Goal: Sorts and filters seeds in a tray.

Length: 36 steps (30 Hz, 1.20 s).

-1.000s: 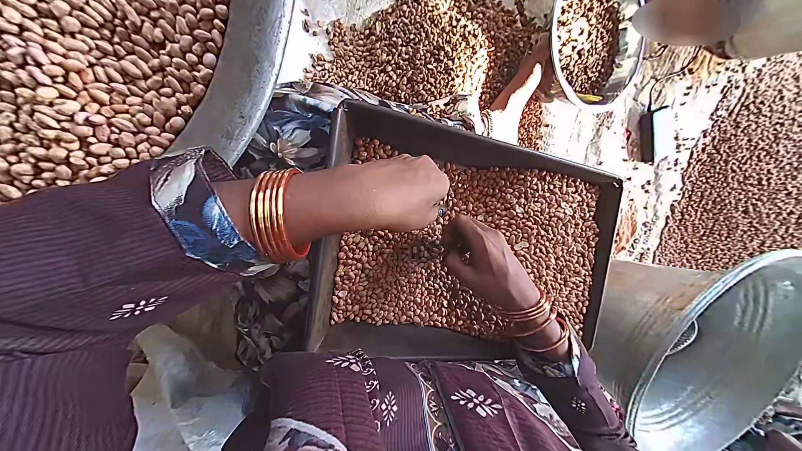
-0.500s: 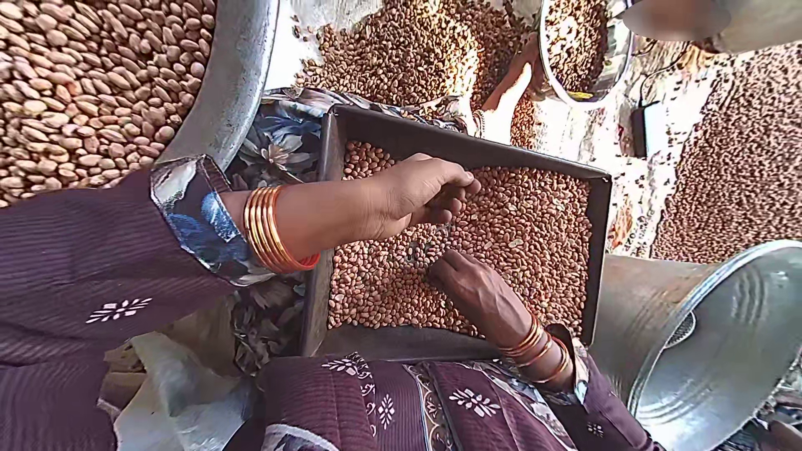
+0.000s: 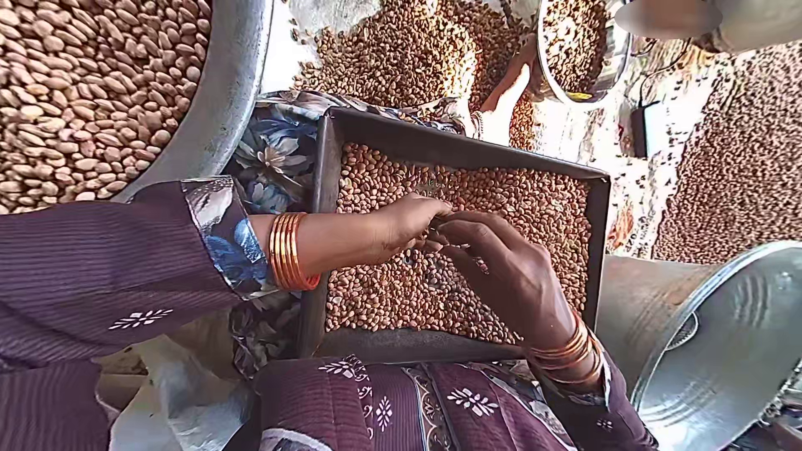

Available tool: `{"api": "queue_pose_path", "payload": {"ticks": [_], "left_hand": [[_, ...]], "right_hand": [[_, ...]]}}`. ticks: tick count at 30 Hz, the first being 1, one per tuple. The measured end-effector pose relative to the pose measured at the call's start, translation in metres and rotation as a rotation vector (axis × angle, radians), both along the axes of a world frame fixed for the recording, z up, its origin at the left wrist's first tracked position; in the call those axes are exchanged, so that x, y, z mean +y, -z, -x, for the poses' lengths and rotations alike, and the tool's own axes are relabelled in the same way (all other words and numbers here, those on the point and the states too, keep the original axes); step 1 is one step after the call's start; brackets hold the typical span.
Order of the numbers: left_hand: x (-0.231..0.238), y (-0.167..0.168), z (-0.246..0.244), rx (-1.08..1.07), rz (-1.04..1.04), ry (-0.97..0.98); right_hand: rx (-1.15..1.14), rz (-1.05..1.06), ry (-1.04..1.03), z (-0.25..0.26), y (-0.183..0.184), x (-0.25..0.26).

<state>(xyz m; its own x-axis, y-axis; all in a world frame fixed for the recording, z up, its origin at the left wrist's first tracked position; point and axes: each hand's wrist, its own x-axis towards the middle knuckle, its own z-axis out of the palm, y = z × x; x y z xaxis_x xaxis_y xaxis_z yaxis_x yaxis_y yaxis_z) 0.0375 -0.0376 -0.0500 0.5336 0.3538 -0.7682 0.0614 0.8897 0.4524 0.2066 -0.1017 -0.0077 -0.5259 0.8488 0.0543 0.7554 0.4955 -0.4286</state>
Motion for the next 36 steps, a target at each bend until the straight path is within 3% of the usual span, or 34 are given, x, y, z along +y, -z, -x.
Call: {"api": "queue_pose_path", "payload": {"ticks": [3,6,10,19,26,32,34,36], "left_hand": [[0.002,-0.001,0.0,0.0,0.032,-0.052],[0.005,-0.006,0.0,0.029,0.01,-0.102],[0.006,-0.007,0.001,0.016,0.002,-0.113],[0.006,-0.004,0.001,0.018,-0.008,-0.113],[0.005,-0.002,0.001,0.047,-0.035,-0.122],[0.005,-0.003,0.0,0.027,0.025,-0.125],[0.007,-0.006,0.0,0.024,0.039,-0.156],[0.011,-0.01,0.001,0.001,0.012,-0.169]], "right_hand": [[-0.175,-0.049,0.102,-0.022,0.0,0.018],[-0.344,0.081,0.073,-0.045,0.022,0.027],[-0.328,0.088,0.001,-0.053,0.045,0.026],[-0.344,0.048,-0.077,-0.051,0.052,0.025],[-0.382,0.089,-0.005,-0.042,0.056,0.022],[-0.015,0.092,0.101,-0.025,0.012,0.016],[-0.074,0.093,0.172,-0.028,-0.006,0.008],[-0.284,0.232,0.232,-0.034,-0.013,-0.003]]}}
